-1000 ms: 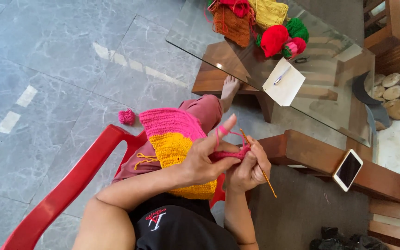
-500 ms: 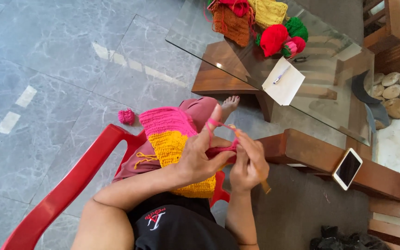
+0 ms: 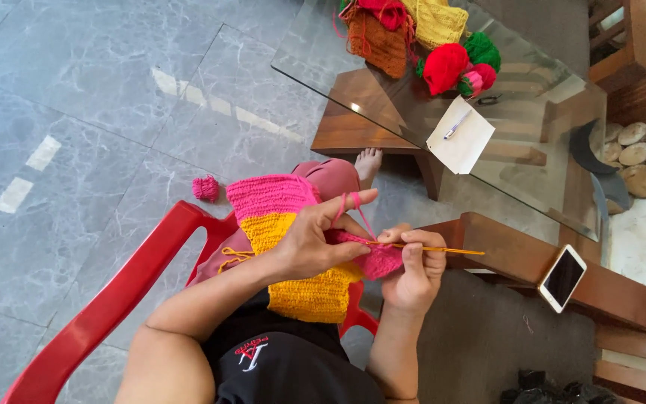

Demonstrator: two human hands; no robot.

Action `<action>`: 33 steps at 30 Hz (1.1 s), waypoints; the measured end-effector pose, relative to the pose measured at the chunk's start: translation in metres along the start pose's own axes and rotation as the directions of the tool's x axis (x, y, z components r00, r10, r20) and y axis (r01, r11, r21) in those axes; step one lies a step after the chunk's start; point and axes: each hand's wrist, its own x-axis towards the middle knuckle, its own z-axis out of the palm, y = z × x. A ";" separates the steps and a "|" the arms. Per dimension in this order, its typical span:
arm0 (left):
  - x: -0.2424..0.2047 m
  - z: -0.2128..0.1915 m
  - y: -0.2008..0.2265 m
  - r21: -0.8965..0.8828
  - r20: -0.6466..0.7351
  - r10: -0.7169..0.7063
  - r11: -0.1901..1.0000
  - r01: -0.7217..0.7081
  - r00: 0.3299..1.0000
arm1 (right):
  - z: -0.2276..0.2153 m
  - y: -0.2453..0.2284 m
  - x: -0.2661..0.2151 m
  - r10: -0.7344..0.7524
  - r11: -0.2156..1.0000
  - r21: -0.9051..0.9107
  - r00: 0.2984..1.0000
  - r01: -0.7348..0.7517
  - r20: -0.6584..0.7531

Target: Hand-crocheting a multi-colored fabric piece using a hook and yarn at a natural pace.

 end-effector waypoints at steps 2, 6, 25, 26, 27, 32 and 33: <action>0.001 -0.001 0.002 0.034 0.009 -0.010 0.999 0.010 1.000 | 0.003 -0.003 0.003 -0.009 0.999 -0.040 1.000 0.010 0.011; 0.000 -0.003 0.005 0.104 0.024 -0.024 0.994 0.021 0.999 | 0.004 -0.009 0.006 -0.080 0.979 -0.184 0.995 0.088 0.052; -0.001 -0.001 0.005 0.249 0.009 -0.071 0.966 0.067 0.997 | 0.038 -0.040 0.006 -0.209 0.800 -0.516 0.948 0.307 0.241; -0.001 0.000 0.005 0.265 0.013 -0.058 0.963 0.052 0.998 | 0.040 -0.042 0.006 -0.217 0.769 -0.544 0.937 0.336 0.272; -0.001 0.001 0.005 0.282 0.019 -0.044 0.959 0.037 0.999 | 0.041 -0.043 0.006 -0.224 0.736 -0.571 0.926 0.365 0.304; 0.004 0.009 0.004 0.422 -0.026 0.087 0.904 -0.068 0.996 | 0.041 -0.040 0.004 -0.346 0.516 -0.647 0.827 0.562 0.442; 0.006 0.009 0.006 0.421 -0.044 0.096 0.905 -0.069 0.994 | 0.041 -0.039 0.003 -0.391 0.398 -0.671 0.778 0.625 0.492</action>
